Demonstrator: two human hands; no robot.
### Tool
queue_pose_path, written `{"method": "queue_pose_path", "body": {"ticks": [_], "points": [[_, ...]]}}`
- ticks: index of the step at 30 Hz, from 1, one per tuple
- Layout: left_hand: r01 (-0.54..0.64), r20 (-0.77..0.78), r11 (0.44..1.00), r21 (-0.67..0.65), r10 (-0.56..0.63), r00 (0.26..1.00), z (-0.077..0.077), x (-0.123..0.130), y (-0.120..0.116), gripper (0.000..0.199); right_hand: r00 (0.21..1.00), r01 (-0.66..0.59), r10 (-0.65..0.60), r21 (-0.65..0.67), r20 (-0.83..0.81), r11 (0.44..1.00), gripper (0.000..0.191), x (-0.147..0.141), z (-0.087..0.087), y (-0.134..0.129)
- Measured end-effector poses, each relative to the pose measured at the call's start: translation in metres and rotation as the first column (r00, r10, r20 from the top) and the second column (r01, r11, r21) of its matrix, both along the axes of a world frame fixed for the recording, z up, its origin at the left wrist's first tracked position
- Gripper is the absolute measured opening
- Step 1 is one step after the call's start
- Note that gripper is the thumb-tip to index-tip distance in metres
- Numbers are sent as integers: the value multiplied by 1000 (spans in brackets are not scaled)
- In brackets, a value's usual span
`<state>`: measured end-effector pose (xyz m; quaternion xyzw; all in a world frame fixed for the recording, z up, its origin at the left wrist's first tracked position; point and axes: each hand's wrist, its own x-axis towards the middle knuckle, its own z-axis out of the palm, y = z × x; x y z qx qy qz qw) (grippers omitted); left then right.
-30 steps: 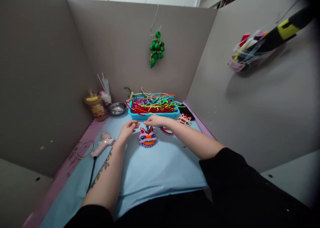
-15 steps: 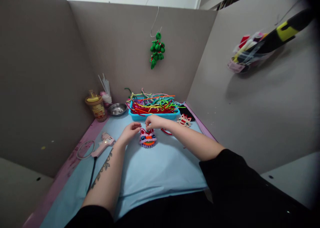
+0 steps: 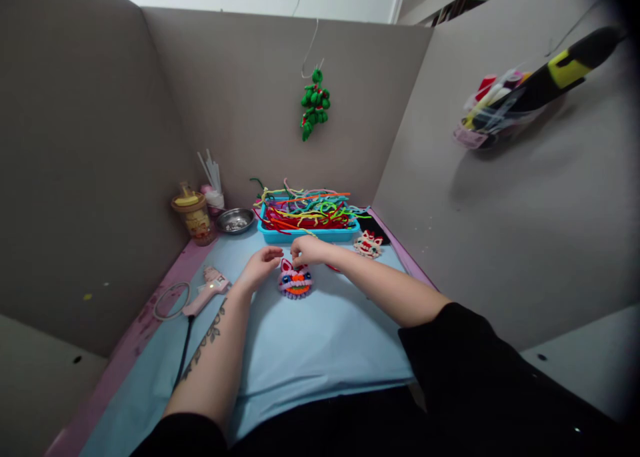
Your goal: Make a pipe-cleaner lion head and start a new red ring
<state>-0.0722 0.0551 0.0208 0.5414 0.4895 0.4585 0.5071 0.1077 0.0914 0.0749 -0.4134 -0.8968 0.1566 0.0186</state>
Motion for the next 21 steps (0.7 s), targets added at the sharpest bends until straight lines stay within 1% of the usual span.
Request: {"method": "queue_pose_path", "body": {"ticks": [5, 11, 17, 19, 21], "points": [[18, -3, 1000, 0, -18, 1000, 0, 0, 0, 40, 999, -7, 5, -42, -51, 999, 13, 1, -3, 1], [14, -7, 1000, 15, -14, 1000, 0, -1, 0, 41, 996, 16, -22, -75, -88, 997, 13, 3, -8, -1], [4, 0, 1000, 5, -4, 1000, 2, 0, -1, 39, 996, 14, -22, -91, -91, 996, 14, 5, -6, -4], [0, -7, 1000, -4, 0, 1000, 4, 0, -2, 37, 996, 6, -15, -104, -89, 995, 16, 6, -5, -4], [-4, -26, 1000, -14, 4, 1000, 5, 0, -3, 34, 996, 12, -22, -111, -87, 994, 23, 7, -4, -4]]}}
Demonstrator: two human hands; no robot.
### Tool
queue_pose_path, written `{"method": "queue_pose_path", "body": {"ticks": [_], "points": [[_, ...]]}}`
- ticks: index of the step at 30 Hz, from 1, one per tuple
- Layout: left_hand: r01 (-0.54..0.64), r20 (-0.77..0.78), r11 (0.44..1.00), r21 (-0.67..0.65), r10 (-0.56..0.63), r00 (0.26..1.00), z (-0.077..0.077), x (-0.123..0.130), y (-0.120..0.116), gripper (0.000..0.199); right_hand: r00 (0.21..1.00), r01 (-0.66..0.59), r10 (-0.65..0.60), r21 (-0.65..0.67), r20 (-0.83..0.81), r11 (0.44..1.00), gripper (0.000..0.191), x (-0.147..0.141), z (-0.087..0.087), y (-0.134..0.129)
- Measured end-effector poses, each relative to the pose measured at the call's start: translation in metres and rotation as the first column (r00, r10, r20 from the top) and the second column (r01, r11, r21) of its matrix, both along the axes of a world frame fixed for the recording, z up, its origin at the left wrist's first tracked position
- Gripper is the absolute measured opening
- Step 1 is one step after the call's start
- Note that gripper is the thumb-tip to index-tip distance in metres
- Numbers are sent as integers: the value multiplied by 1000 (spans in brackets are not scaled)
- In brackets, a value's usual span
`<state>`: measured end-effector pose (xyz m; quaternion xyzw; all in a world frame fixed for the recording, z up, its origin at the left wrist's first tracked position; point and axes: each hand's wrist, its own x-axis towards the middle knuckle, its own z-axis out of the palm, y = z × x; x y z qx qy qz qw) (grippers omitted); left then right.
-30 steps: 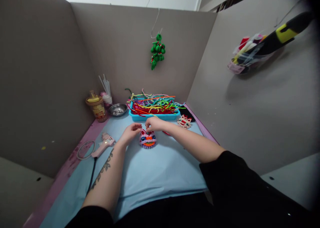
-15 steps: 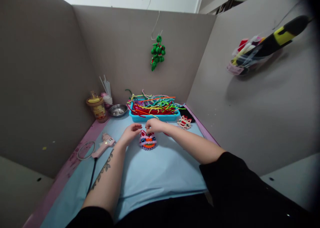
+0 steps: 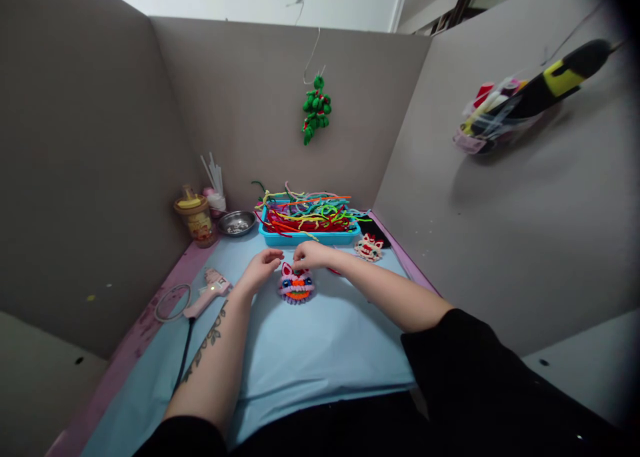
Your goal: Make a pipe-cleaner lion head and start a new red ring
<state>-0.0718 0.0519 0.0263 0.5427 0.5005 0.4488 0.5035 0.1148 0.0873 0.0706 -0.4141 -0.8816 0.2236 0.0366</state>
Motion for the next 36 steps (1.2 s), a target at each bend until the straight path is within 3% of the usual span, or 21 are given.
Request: {"method": "queue_pose_path", "body": {"ticks": [5, 10, 13, 17, 22, 24, 28, 30, 36], "points": [[-14, -46, 1000, -26, 12, 999, -2, 0, 1, 32, 994, 109, -109, -28, -17, 994, 43, 2, 1, 3], [17, -71, 997, 74, -11, 997, -8, 2, 4, 35, 939, 208, -234, -127, -251, 970, 40, 10, 2, 6], [22, -159, 969, 247, 18, 987, -8, 6, 3, 31, 806, 285, -345, -196, -481, 938, 27, 21, -12, 4], [87, -369, 891, 446, 95, 925, -4, 15, -3, 25, 523, 363, -490, -338, -697, 868, 24, 33, -52, -7], [281, -571, 736, 616, 172, 802, -5, 19, -7, 38, 352, 364, -489, -365, -798, 857, 32, 38, -94, -17], [295, -610, 721, 627, 217, 762, -6, 17, -6, 40, 332, 362, -476, -356, -814, 861, 33, 41, -101, -17], [234, -624, 745, 624, 295, 724, -7, 7, -3, 35, 338, 344, -470, -358, -816, 868, 29, 44, -109, -16], [258, -632, 744, 616, 271, 726, -7, 2, -2, 32, 349, 331, -480, -373, -805, 867, 26, 44, -114, -16], [443, -686, 672, 593, 134, 715, -8, -1, -3, 35, 324, 280, -459, -380, -827, 882, 32, 36, -122, -16]]}}
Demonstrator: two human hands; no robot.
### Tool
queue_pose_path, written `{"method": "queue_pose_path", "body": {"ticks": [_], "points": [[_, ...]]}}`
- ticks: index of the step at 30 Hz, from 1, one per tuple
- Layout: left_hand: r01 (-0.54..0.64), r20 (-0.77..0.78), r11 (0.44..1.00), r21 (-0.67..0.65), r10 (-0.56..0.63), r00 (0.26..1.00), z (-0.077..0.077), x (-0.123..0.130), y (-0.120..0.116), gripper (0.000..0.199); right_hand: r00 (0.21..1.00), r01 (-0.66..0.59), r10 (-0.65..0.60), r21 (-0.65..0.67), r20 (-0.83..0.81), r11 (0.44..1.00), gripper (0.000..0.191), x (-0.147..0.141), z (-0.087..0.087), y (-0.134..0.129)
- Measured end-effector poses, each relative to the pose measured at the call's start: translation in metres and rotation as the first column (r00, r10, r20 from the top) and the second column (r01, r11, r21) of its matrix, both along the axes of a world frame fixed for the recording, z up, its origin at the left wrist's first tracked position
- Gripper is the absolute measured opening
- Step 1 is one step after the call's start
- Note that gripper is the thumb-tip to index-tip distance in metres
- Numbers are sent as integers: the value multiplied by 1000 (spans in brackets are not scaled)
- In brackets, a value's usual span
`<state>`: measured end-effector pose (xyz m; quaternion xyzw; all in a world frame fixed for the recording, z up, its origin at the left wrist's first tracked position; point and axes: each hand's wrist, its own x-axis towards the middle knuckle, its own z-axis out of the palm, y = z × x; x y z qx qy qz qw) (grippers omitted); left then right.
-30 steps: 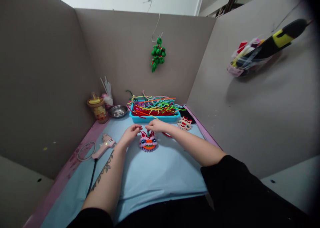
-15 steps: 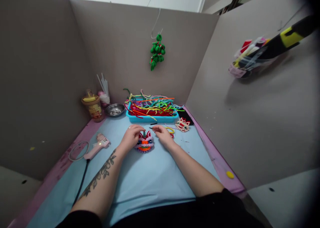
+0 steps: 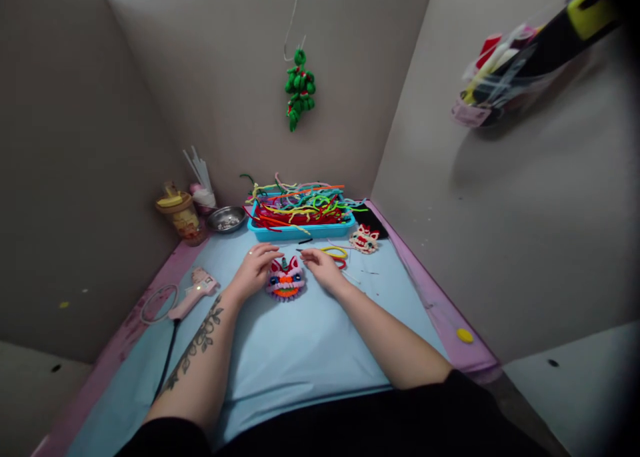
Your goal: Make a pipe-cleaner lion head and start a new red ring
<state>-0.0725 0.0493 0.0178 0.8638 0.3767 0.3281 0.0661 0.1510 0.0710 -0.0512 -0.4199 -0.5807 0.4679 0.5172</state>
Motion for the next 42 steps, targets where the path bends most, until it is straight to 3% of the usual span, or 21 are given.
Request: {"method": "queue_pose_path", "body": {"ticks": [8, 14, 23, 31, 42], "points": [[-14, -48, 999, 30, 16, 999, -6, 0, 4, 45, 999, -9, 8, 32, 51, 999, 32, -2, 1, -3], [-41, -70, 999, 29, 43, 997, -5, -1, 3, 46, 994, -70, 66, 37, 89, 997, 38, -6, 14, -13], [-34, -84, 999, 21, 35, 996, -4, 1, 2, 53, 943, -272, 256, 52, 214, 961, 75, -3, 27, -30], [-18, -112, 1000, 24, 20, 993, -4, 0, 2, 60, 953, -238, 207, 119, 223, 964, 80, -9, 14, -28], [-9, -81, 1000, 11, 10, 997, -5, 1, 1, 56, 972, -211, 213, -28, 95, 977, 70, -6, 24, -24]]}}
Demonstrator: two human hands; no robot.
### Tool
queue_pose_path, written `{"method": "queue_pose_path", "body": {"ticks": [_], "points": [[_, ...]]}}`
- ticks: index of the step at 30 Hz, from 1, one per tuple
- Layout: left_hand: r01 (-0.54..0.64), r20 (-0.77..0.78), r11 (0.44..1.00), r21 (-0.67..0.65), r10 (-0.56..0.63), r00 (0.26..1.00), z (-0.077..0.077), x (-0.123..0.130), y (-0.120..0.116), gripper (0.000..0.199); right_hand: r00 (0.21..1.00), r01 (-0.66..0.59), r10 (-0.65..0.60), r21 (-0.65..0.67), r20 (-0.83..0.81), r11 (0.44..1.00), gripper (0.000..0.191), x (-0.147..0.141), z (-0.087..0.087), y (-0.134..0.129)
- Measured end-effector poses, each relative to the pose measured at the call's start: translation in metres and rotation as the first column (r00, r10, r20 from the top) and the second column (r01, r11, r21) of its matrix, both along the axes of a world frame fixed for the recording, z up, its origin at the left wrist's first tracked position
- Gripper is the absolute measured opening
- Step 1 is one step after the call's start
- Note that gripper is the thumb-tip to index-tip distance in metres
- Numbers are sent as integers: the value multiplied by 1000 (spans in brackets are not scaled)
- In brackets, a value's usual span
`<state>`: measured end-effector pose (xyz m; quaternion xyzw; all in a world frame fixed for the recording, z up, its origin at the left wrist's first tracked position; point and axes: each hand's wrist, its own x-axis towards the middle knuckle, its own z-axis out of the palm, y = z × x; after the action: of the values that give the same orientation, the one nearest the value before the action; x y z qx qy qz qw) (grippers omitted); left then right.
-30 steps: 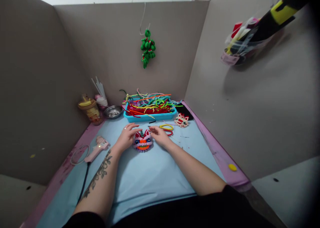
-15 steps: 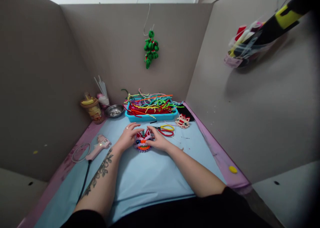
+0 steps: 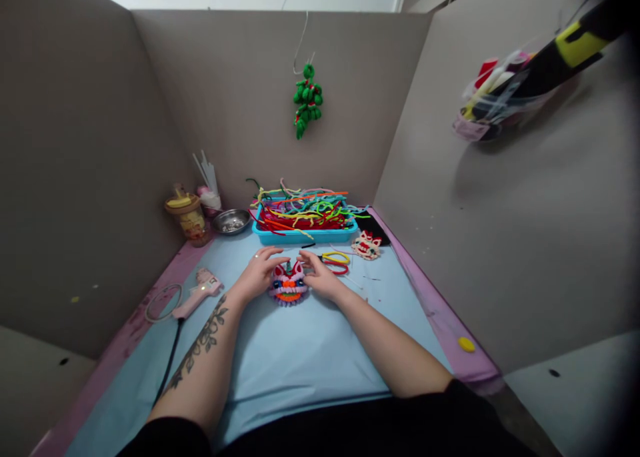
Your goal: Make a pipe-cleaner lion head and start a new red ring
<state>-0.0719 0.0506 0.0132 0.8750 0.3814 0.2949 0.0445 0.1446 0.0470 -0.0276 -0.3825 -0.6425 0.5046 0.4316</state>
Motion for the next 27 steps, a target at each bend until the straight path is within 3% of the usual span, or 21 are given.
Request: {"method": "queue_pose_path", "body": {"ticks": [4, 8, 16, 27], "points": [[5, 8, 1000, -17, -5, 1000, 0, 0, -1, 55, 995, 79, -77, 30, -56, 996, 45, -2, -5, 10], [9, 20, 1000, -29, -8, 1000, 0, 1, -1, 54, 990, 140, -139, 86, -13, 986, 30, -3, -3, 15], [14, 30, 1000, -28, -13, 999, 0, 1, -1, 53, 991, 135, -135, 87, -11, 987, 15, -4, 6, 15], [12, 21, 999, -34, -11, 1000, 3, 2, -2, 52, 983, 123, -149, 211, 108, 970, 10, -5, 15, 4]]}}
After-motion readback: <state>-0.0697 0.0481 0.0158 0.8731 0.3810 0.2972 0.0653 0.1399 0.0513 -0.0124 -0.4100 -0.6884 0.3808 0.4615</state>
